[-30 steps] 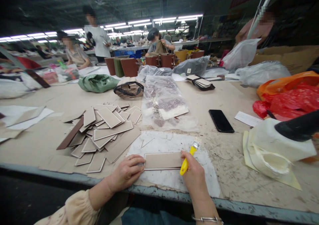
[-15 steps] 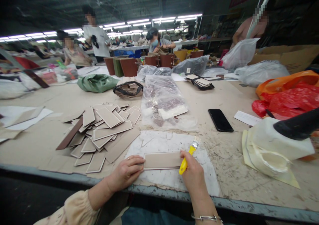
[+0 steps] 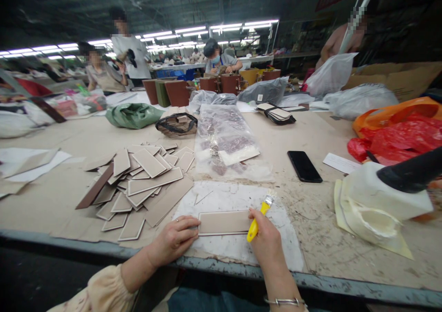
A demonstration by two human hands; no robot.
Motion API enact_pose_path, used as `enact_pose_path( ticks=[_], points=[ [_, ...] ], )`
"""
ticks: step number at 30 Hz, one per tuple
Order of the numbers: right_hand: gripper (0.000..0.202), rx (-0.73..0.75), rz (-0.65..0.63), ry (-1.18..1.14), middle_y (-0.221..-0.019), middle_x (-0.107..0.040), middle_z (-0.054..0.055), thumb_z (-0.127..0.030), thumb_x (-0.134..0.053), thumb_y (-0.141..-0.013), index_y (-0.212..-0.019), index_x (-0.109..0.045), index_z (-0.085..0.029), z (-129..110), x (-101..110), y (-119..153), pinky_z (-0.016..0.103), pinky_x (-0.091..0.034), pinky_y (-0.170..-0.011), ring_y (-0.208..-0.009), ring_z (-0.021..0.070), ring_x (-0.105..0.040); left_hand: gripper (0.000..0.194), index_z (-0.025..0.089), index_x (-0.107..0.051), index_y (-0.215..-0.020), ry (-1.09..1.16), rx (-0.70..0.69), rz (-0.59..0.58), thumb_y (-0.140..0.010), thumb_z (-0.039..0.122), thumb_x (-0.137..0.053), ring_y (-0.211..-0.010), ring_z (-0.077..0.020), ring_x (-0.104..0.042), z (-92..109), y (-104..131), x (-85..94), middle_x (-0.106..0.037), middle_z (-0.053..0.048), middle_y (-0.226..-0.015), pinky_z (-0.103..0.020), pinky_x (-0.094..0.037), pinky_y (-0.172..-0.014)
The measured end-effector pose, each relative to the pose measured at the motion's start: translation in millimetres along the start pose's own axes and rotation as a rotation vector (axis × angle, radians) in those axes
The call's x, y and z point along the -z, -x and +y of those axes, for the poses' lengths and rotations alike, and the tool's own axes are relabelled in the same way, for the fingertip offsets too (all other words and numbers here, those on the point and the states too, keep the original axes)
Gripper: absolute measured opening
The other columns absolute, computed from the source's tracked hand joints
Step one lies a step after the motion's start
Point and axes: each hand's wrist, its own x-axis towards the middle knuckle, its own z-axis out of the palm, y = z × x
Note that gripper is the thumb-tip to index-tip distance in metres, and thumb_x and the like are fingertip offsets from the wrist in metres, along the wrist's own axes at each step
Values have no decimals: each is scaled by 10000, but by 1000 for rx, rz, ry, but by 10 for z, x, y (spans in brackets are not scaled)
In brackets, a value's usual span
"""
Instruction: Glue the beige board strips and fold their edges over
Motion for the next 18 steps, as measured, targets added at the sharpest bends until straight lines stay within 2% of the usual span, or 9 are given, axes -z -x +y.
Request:
enact_pose_path(
  ticks=[18],
  points=[
    [268, -88, -80, -34, -861, -699, 38, -92, -434, -798, -977, -599, -203, -65, 41, -16, 259, -515, -647, -739, 170, -674, 166, 182, -661, -836, -3, -21, 5, -872, 114, -514, -1015, -191, -599, 45, -74, 29, -689, -73, -1039, -365, -530, -902]
  ],
)
